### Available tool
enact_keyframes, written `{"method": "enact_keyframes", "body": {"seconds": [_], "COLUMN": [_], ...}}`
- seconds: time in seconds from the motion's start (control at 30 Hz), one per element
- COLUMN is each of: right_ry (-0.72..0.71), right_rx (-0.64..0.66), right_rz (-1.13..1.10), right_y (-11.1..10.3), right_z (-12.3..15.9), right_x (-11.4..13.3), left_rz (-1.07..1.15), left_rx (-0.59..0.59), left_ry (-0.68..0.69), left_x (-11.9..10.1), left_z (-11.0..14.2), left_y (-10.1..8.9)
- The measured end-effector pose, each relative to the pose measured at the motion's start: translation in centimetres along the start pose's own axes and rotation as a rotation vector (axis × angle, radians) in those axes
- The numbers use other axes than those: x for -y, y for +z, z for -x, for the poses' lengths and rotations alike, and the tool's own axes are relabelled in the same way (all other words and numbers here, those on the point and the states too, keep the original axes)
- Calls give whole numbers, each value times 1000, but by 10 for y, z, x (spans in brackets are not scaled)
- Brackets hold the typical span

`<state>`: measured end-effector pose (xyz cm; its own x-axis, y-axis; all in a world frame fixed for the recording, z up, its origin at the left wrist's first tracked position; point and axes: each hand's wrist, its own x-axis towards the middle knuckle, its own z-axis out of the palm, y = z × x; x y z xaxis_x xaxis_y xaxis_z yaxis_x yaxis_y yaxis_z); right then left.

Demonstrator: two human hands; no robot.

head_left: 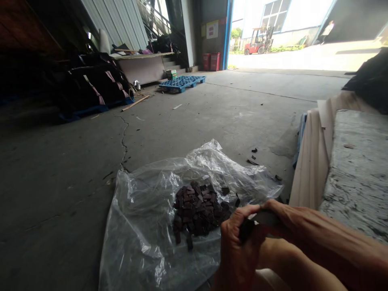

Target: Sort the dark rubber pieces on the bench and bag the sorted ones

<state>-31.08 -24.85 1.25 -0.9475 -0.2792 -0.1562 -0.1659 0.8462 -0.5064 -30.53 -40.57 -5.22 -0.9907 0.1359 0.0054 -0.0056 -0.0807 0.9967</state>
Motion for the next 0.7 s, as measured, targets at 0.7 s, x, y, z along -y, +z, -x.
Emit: {"method": "enact_keyframes", "body": {"seconds": [0.7], "right_ry": [23], "right_rx": [-30], "right_rz": [-159], "right_y": [39], "right_z": [-9], "right_x": [-5], "left_rz": [250], "left_rx": [-49], "left_ry": [-680], "left_x": [118], "left_z": [82], "left_y": [-65]}}
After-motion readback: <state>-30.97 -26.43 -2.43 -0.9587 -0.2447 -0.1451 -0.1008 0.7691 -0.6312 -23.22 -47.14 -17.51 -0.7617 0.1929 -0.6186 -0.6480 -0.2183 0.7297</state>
